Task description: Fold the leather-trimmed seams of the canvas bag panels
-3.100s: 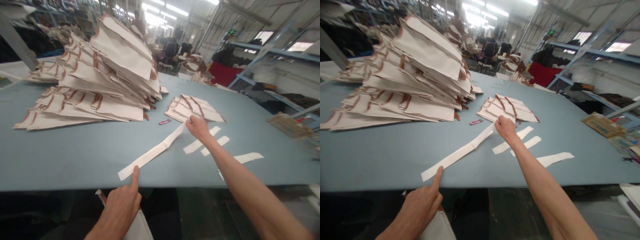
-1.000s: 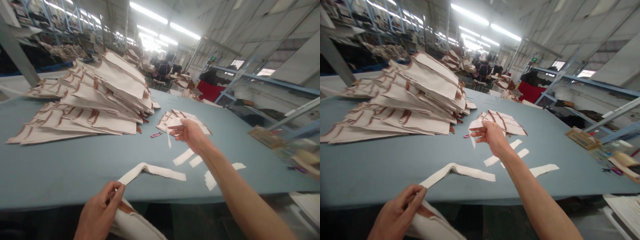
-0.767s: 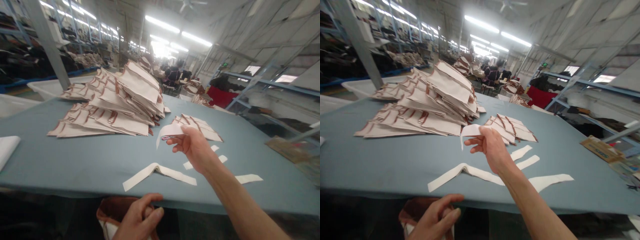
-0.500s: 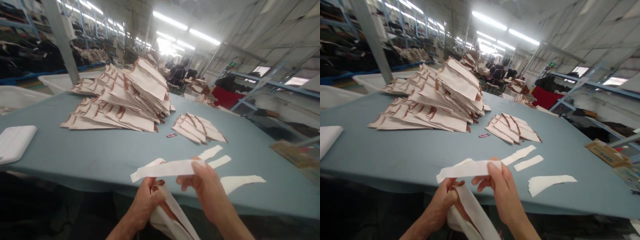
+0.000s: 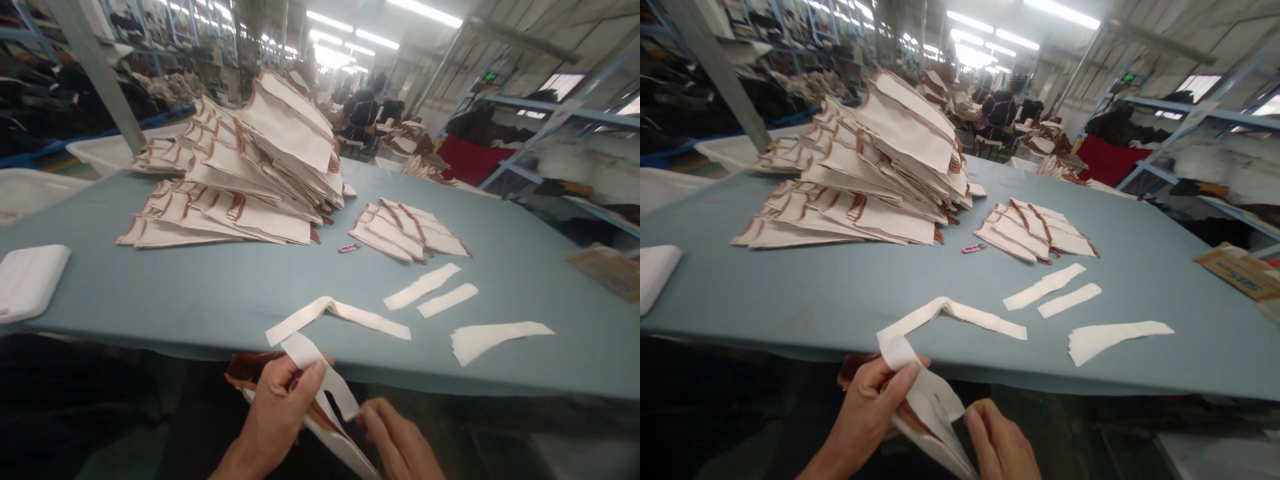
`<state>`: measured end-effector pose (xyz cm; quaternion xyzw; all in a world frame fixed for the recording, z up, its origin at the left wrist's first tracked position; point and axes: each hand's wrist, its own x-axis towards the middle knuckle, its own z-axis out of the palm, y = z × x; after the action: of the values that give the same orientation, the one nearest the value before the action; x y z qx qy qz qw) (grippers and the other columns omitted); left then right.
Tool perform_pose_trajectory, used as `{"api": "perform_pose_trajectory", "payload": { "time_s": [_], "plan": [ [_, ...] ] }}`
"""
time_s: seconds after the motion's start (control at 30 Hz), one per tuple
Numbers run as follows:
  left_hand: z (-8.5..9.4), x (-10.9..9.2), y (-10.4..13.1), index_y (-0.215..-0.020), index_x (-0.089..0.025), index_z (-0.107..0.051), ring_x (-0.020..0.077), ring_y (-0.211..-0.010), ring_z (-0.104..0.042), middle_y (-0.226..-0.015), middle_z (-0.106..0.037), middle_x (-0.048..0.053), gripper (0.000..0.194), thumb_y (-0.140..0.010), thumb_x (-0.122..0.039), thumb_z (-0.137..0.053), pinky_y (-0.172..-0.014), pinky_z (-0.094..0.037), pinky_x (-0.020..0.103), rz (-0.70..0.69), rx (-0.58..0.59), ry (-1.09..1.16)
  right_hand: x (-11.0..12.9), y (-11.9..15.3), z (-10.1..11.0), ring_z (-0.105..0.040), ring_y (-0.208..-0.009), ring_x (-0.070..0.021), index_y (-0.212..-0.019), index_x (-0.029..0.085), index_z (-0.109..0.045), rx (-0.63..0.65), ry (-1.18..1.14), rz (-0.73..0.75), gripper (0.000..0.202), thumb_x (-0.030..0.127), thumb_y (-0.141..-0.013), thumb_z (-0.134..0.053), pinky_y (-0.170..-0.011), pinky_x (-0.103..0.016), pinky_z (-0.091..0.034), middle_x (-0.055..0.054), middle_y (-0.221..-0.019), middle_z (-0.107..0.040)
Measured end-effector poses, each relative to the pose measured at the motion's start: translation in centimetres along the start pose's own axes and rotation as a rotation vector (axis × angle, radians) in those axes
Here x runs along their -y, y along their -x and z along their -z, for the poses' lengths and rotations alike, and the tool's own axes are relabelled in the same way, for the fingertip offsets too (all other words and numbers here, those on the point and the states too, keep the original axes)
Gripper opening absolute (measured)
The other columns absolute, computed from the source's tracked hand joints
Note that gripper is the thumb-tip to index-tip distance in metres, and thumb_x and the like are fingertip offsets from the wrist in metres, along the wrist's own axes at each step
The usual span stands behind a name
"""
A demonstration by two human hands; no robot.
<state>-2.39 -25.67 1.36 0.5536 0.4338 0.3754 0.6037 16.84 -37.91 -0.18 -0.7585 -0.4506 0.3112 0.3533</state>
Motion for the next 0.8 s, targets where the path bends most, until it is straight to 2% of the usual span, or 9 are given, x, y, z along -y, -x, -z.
{"api": "perform_pose_trajectory", "payload": {
  "time_s": [0.07,0.17,0.3,0.37,0.47,0.57,0.63,0.73,0.8],
  "plan": [
    [0.1,-0.5,0.5,-0.084,-0.016,-0.084,0.0158,-0.057,-0.054,-0.063,-0.065,0.002,0.034,-0.091,-0.041,-0.062,-0.054,-0.042,0.023,-0.073,0.074,-0.125,0.3,-0.4,1.0,-0.073,-0.081,-0.0292,-0.09,0.029,-0.077,-0.054,0.07,0.039,0.034,0.06,-0.089,-0.064,-0.073,-0.033,-0.056,-0.007,-0.085,-0.079],
    [-0.3,-0.8,1.3,-0.08,-0.017,-0.082,0.0148,-0.057,-0.055,-0.061,-0.062,0.0,0.03,-0.093,-0.033,-0.059,-0.055,-0.04,0.023,-0.128,0.183,-0.231,3.3,-1.6,1.3,-0.072,-0.103,-0.03,-0.108,0.027,-0.078,-0.086,0.062,0.177,0.033,0.051,-0.092,-0.063,-0.09,-0.036,-0.055,-0.009,-0.111,-0.079],
    [-0.6,-0.2,1.7,-0.062,-0.016,-0.067,0.0113,-0.048,-0.044,-0.052,-0.047,-0.003,0.038,-0.095,-0.033,-0.057,-0.049,-0.031,0.023,-0.079,0.247,-0.245,8.2,-3.2,-1.5,-0.071,-0.089,-0.0228,-0.092,0.023,-0.075,0.204,-0.196,0.167,0.031,0.045,-0.098,-0.055,-0.082,-0.03,-0.053,-0.004,-0.092,-0.078],
    [-0.3,0.0,1.7,-0.054,-0.017,-0.056,0.0102,-0.047,-0.037,-0.05,-0.041,-0.003,0.044,-0.093,-0.035,-0.058,-0.047,-0.027,0.023,-0.026,0.245,-0.21,9.4,-3.6,-3.5,-0.068,-0.08,-0.0201,-0.087,0.02,-0.072,0.271,-0.278,0.125,0.031,0.046,-0.097,-0.059,-0.077,-0.028,-0.052,-0.002,-0.083,-0.074],
    [0.5,0.2,1.8,-0.053,-0.017,-0.052,0.0102,-0.049,-0.037,-0.051,-0.041,-0.003,0.047,-0.092,-0.041,-0.059,-0.048,-0.027,0.023,0.023,0.21,-0.196,9.6,-3.8,-5.7,-0.063,-0.072,-0.018,-0.083,0.019,-0.069,0.23,-0.372,0.101,0.036,0.051,-0.096,-0.061,-0.07,-0.027,-0.05,-0.001,-0.076,-0.07],
    [1.5,0.3,2.1,-0.072,-0.018,-0.065,0.0126,-0.052,-0.043,-0.057,-0.05,-0.002,0.042,-0.094,-0.053,-0.056,-0.05,-0.034,0.023,0.066,0.121,-0.19,8.7,-4.2,-6.6,-0.059,-0.066,-0.0163,-0.081,0.02,-0.064,0.063,-0.54,0.076,0.042,0.058,-0.098,-0.057,-0.063,-0.026,-0.049,-0.001,-0.072,-0.066],
    [2.1,0.6,2.3,-0.081,-0.02,-0.064,0.0149,-0.054,-0.046,-0.06,-0.054,-0.002,0.053,-0.098,-0.066,-0.044,-0.05,-0.039,0.024,0.113,0.006,-0.154,7.9,-4.4,-6.5,-0.053,-0.057,-0.0139,-0.078,0.021,-0.06,-0.018,-0.601,0.055,0.044,0.061,-0.098,-0.056,-0.056,-0.025,-0.046,0.001,-0.064,-0.06],
    [2.7,1.2,2.1,-0.068,-0.023,-0.048,0.0163,-0.055,-0.046,-0.058,-0.049,-0.001,0.069,-0.099,-0.077,-0.018,-0.052,-0.042,0.026,0.163,-0.145,-0.152,6.8,-3.5,-6.0,-0.043,-0.049,-0.0117,-0.076,0.022,-0.058,0.059,-0.541,0.054,0.043,0.059,-0.096,-0.06,-0.049,-0.023,-0.037,0.005,-0.057,-0.052],
    [2.9,1.5,1.9,-0.063,-0.025,-0.036,0.0165,-0.056,-0.045,-0.056,-0.045,-0.001,0.07,-0.098,-0.078,-0.006,-0.053,-0.042,0.027,0.184,-0.17,-0.246,6.2,-2.3,-5.6,-0.046,-0.053,-0.0126,-0.076,0.021,-0.06,0.11,-0.443,0.078,0.041,0.057,-0.096,-0.06,-0.053,-0.024,-0.038,0.003,-0.061,-0.055]
  ]
}}
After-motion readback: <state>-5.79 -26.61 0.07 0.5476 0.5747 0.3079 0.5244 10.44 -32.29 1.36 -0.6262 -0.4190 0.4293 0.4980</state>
